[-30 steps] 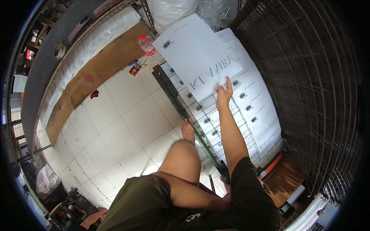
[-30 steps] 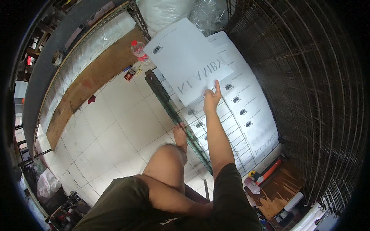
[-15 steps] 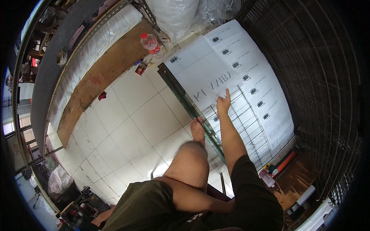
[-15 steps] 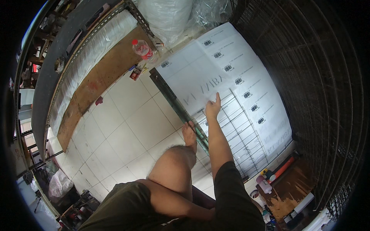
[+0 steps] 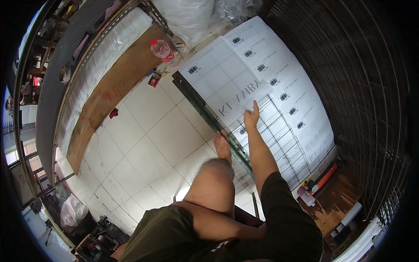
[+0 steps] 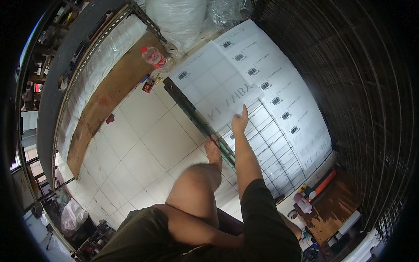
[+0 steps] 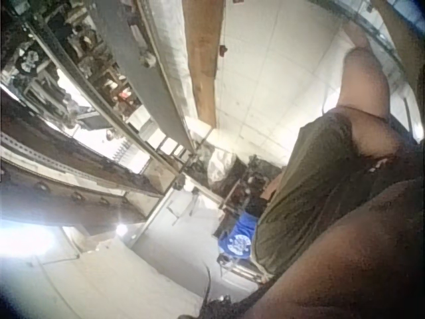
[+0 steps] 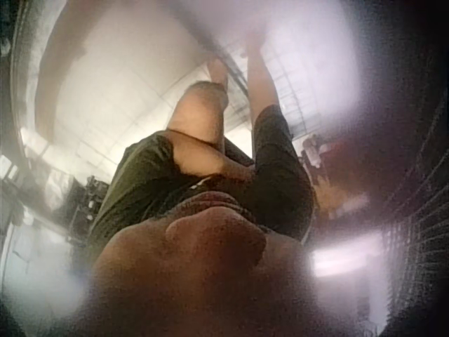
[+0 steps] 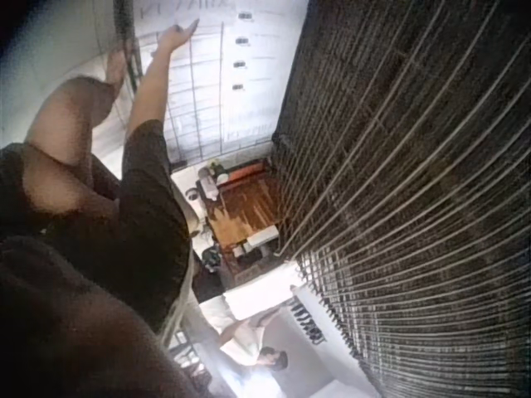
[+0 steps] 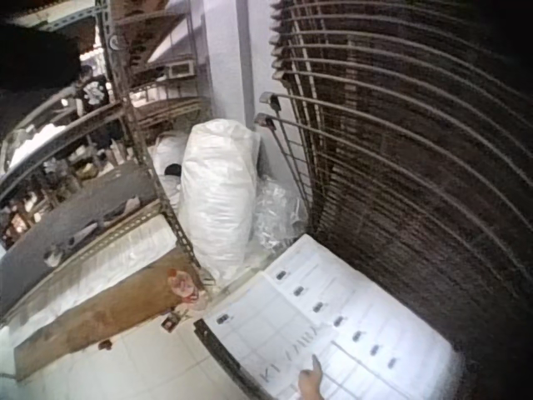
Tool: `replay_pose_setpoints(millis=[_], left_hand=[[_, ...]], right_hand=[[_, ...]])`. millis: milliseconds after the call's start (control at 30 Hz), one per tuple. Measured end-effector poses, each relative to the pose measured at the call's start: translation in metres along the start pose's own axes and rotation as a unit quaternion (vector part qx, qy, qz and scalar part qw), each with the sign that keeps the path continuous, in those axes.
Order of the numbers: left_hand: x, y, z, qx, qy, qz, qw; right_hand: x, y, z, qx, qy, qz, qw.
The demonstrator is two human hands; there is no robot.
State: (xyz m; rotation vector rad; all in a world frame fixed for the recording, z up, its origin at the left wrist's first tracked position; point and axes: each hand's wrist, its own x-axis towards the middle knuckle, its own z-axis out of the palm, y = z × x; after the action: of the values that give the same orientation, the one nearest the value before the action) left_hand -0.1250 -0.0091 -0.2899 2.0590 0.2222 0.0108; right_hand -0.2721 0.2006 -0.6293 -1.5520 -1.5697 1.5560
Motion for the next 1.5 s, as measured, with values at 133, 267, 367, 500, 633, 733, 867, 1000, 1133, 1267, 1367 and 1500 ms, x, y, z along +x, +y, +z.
replay_pose_setpoints(millis=[133, 267, 367, 500, 633, 733, 867, 1000, 1133, 1267, 1367, 1500], left_hand=[[-0.001, 0.003, 0.001, -0.001, -0.011, 0.006, 1.0], [-0.002, 0.002, 0.002, 0.0, -0.02, 0.014, 1.0], [-0.002, 0.003, 0.002, 0.002, -0.024, 0.02, 1.0], [-0.003, 0.005, 0.001, 0.007, -0.037, 0.028, 0.999], [-0.003, 0.008, 0.003, 0.013, -0.055, 0.034, 0.998], [0.002, 0.009, 0.003, 0.015, -0.051, 0.028, 0.998], [0.009, 0.016, -0.003, 0.041, -0.074, 0.034, 0.996], [0.018, 0.013, -0.028, 0.06, -0.096, 0.021, 0.993], [0.03, 0.014, -0.042, 0.031, -0.028, -0.1, 0.994], [0.049, -0.022, -0.04, 0.096, 0.046, -0.098, 0.989], [0.063, 0.021, -0.086, 0.035, -0.031, -0.2, 0.979], [0.076, 0.01, -0.078, 0.028, -0.006, -0.285, 0.958]], right_hand=[[0.005, 0.018, 0.0, -0.003, 0.015, -0.011, 1.0], [0.005, 0.022, 0.0, -0.005, 0.016, -0.013, 1.0], [0.005, 0.016, -0.001, -0.009, 0.005, 0.012, 1.0], [0.008, 0.023, -0.003, -0.016, 0.021, -0.018, 0.999], [0.004, 0.027, -0.005, -0.085, 0.093, -0.086, 0.988], [-0.026, -0.004, -0.014, -0.134, 0.069, -0.036, 0.988], [-0.069, -0.015, -0.068, -0.122, -0.023, -0.053, 0.991], [-0.135, -0.041, -0.166, -0.08, -0.034, -0.053, 0.995], [-0.22, -0.048, -0.295, -0.1, 0.092, -0.078, 0.988], [-0.321, -0.111, -0.407, -0.166, 0.271, -0.15, 0.936], [-0.41, -0.13, -0.482, -0.205, 0.432, -0.242, 0.844], [-0.521, -0.172, -0.558, -0.285, 0.618, -0.283, 0.676]])
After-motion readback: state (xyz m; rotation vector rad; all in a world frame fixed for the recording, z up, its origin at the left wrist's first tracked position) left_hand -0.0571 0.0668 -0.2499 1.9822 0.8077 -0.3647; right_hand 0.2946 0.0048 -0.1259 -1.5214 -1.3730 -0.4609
